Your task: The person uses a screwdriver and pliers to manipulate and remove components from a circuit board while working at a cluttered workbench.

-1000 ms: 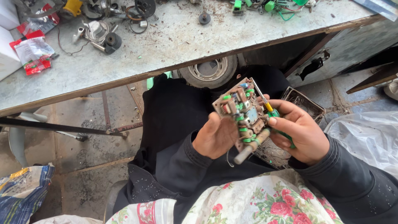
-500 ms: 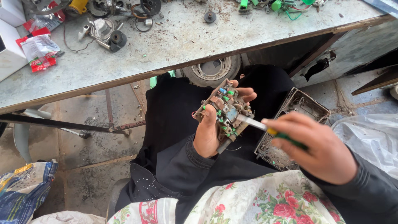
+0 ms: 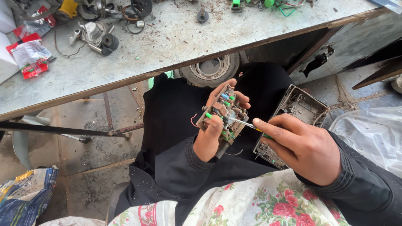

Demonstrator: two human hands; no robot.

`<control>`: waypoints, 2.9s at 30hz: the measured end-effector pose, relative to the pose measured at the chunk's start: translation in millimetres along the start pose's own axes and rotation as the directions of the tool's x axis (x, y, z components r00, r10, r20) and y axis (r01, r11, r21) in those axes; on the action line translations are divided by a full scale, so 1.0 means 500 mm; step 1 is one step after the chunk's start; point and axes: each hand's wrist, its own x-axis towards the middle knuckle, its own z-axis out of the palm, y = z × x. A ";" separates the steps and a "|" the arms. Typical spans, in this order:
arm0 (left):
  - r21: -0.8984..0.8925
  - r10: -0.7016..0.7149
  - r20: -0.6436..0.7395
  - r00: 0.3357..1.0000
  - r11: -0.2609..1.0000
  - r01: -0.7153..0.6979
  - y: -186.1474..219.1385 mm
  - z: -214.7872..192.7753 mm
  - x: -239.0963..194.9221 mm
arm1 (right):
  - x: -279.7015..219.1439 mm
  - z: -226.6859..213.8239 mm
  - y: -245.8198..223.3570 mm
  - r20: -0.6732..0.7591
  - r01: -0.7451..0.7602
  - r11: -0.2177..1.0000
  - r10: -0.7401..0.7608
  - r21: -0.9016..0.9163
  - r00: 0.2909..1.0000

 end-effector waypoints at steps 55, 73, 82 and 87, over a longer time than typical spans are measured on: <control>0.149 -0.019 0.194 0.981 0.989 -0.011 -0.211 -0.135 0.015 | -0.001 0.100 0.123 -0.274 0.435 0.900 -0.420 -0.007 0.865; 0.197 -0.059 0.047 0.997 0.979 0.049 -0.099 0.008 -0.014 | 0.000 0.096 0.096 -0.340 0.199 0.922 -0.079 0.332 0.937; 0.207 -0.041 0.113 0.993 0.978 0.016 -0.073 0.039 -0.023 | -0.003 0.100 0.109 -0.353 0.219 0.923 -0.100 0.316 0.930; 0.272 -0.044 0.138 0.989 0.962 0.005 -0.053 0.055 -0.034 | -0.008 0.097 0.096 -0.390 0.201 0.966 -0.123 0.165 0.913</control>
